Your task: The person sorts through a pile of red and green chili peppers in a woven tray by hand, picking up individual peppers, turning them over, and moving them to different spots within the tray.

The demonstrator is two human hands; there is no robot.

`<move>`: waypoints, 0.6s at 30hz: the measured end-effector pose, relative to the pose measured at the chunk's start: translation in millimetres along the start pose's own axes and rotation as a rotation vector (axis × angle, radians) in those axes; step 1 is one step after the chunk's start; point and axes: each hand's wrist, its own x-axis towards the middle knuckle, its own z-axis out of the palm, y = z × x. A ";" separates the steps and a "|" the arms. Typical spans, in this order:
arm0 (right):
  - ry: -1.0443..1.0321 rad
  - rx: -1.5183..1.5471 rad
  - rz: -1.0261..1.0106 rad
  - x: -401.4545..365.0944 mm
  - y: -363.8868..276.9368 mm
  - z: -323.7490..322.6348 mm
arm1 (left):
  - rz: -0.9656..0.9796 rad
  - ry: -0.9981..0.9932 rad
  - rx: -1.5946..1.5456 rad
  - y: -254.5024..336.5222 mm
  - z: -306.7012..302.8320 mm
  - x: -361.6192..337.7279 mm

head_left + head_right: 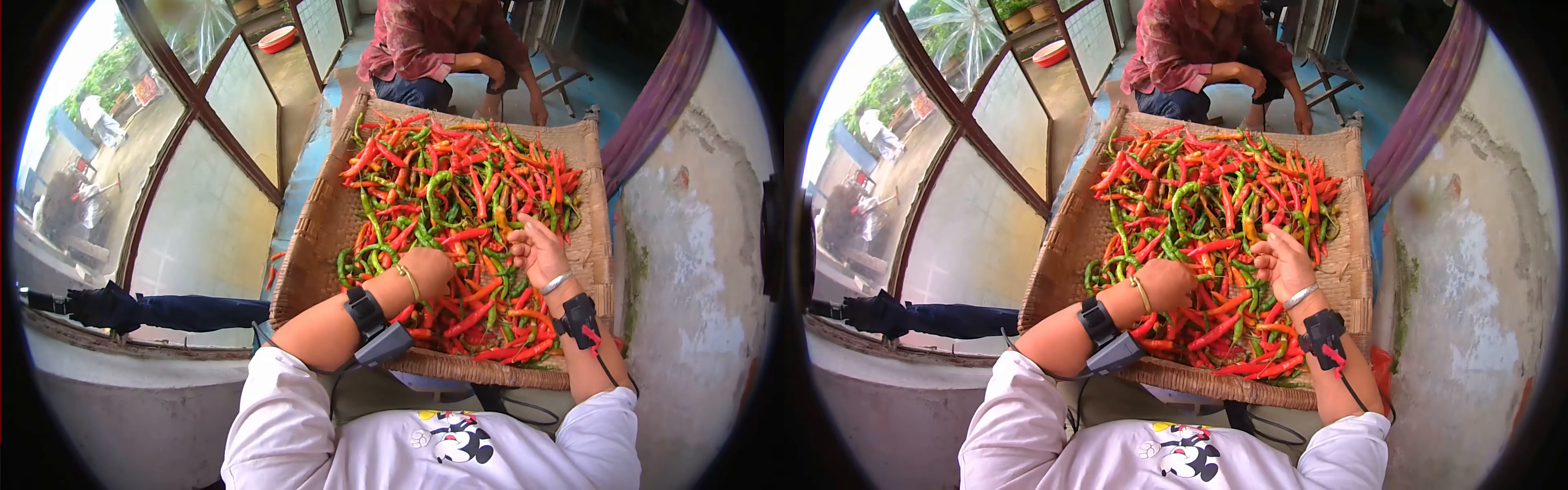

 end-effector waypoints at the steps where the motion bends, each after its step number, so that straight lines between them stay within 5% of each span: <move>1: -0.105 -0.073 0.009 1.7 3.2 0.3 | -0.014 -0.034 0.042 -1.5 -1.5 1.6; 18: -0.458 -1.190 -0.017 -11.7 37.6 11.8 | -0.038 -0.119 -0.038 -4.1 1.2 7.3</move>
